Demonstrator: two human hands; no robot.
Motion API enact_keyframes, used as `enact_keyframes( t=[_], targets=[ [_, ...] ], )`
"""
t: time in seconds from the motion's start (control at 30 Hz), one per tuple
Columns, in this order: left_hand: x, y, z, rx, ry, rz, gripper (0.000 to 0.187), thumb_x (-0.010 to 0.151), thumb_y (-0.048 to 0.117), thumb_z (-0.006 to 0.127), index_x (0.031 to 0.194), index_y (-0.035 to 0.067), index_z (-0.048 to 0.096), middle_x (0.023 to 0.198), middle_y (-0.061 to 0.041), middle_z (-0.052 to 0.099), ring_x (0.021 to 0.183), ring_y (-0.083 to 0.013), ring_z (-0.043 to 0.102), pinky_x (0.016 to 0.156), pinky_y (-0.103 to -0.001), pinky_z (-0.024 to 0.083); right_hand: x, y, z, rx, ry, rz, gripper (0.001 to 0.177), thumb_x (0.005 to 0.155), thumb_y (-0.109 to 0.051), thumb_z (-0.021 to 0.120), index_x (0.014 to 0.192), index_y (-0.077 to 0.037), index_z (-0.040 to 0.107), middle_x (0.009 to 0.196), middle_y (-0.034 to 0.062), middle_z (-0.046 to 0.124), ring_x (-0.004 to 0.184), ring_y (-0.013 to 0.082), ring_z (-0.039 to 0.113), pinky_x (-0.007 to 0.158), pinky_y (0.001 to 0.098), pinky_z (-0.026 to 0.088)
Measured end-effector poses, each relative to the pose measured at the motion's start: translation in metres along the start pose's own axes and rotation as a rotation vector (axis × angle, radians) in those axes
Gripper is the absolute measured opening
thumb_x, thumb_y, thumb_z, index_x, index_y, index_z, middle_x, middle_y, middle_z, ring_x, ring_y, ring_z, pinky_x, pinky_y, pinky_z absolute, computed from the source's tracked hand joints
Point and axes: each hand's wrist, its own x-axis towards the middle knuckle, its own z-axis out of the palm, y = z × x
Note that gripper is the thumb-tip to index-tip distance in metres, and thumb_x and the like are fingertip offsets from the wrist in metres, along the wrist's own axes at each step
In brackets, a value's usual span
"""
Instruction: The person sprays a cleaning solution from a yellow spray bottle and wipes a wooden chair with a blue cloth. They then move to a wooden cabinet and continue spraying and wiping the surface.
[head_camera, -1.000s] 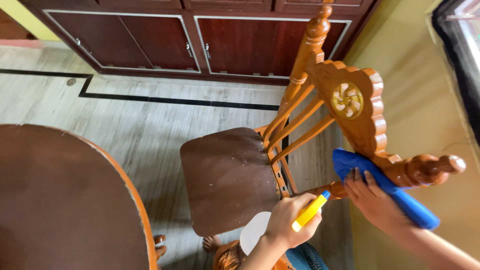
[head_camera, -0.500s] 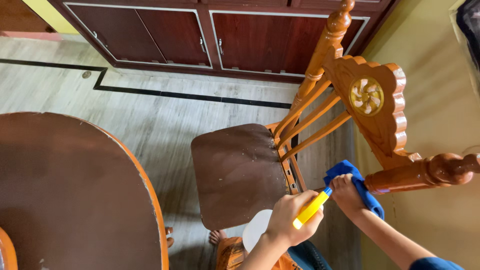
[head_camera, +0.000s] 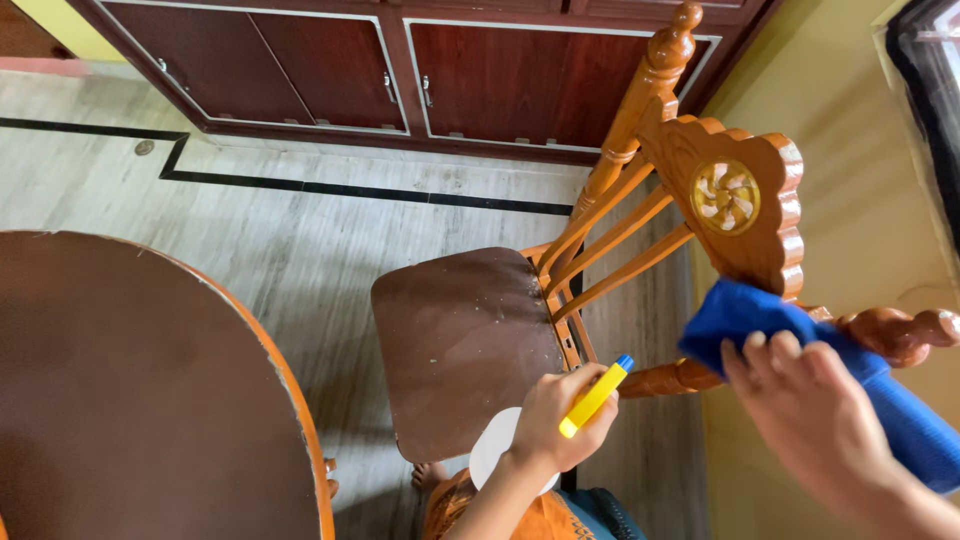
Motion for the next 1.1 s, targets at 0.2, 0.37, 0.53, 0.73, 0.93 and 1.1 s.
enact_keyframes(
  t=[0.2, 0.37, 0.53, 0.73, 0.93, 1.1],
  targets=[
    [0.006, 0.000, 0.006, -0.035, -0.014, -0.009, 0.016, 0.090, 0.018, 0.064, 0.100, 0.007, 0.070, 0.076, -0.016, 0.071, 0.072, -0.0357, 0.072, 0.066, -0.041, 0.058, 0.020, -0.001, 0.056, -0.094, -0.012, -0.115, 0.069, 0.082, -0.034, 0.049, 0.143, -0.001, 0.050, 0.150, 0.0170, 0.046, 0.147, 0.0412, 0.038, 0.118, 0.0571, 0.028],
    [0.009, 0.000, 0.005, -0.042, -0.021, -0.029, 0.015, 0.092, 0.018, 0.063, 0.100, 0.007, 0.069, 0.073, -0.015, 0.070, 0.069, -0.0352, 0.072, 0.065, -0.041, 0.057, 0.050, -0.090, 0.147, -0.066, -0.024, -0.236, 0.055, 0.091, -0.025, 0.048, 0.133, 0.009, 0.052, 0.139, 0.0315, 0.054, 0.137, 0.0531, 0.045, 0.107, 0.0613, 0.031],
    [0.010, -0.003, -0.003, -0.056, 0.050, -0.009, 0.014, 0.091, 0.016, 0.064, 0.099, 0.007, 0.069, 0.073, -0.014, 0.071, 0.068, -0.0353, 0.072, 0.063, -0.041, 0.057, 0.081, -0.165, 0.216, -0.044, 0.048, -0.245, 0.051, 0.091, -0.026, 0.048, 0.129, 0.008, 0.055, 0.133, 0.0302, 0.058, 0.122, 0.0509, 0.053, 0.099, 0.0593, 0.037],
    [0.042, -0.014, -0.007, 0.080, 0.214, -0.082, 0.016, 0.096, 0.021, 0.063, 0.091, 0.006, 0.069, 0.065, -0.017, 0.067, 0.061, -0.0374, 0.069, 0.055, -0.042, 0.053, 0.120, -0.177, 0.202, 0.574, -0.075, -0.112, 0.030, 0.097, -0.026, 0.053, 0.121, -0.010, 0.059, 0.113, 0.0088, 0.064, 0.109, 0.0298, 0.062, 0.091, 0.0459, 0.046],
    [0.115, -0.008, -0.013, 0.044, 0.371, 0.016, 0.016, 0.093, 0.021, 0.062, 0.092, 0.006, 0.069, 0.068, -0.017, 0.068, 0.065, -0.0373, 0.071, 0.056, -0.043, 0.056, 0.120, -0.116, 0.104, 1.311, 0.076, 0.252, 0.032, 0.095, -0.032, 0.057, 0.120, -0.013, 0.062, 0.105, 0.0064, 0.073, 0.100, 0.0302, 0.068, 0.083, 0.0429, 0.054],
    [0.163, -0.004, -0.014, 0.109, 0.412, 0.004, 0.018, 0.094, 0.023, 0.062, 0.089, 0.006, 0.069, 0.064, -0.017, 0.067, 0.063, -0.0383, 0.070, 0.058, -0.043, 0.055, 0.100, -0.090, 0.093, 1.512, 0.190, 0.414, 0.040, 0.094, -0.031, 0.058, 0.127, -0.009, 0.061, 0.109, 0.0164, 0.071, 0.104, 0.0383, 0.067, 0.083, 0.0438, 0.055]
  ],
)
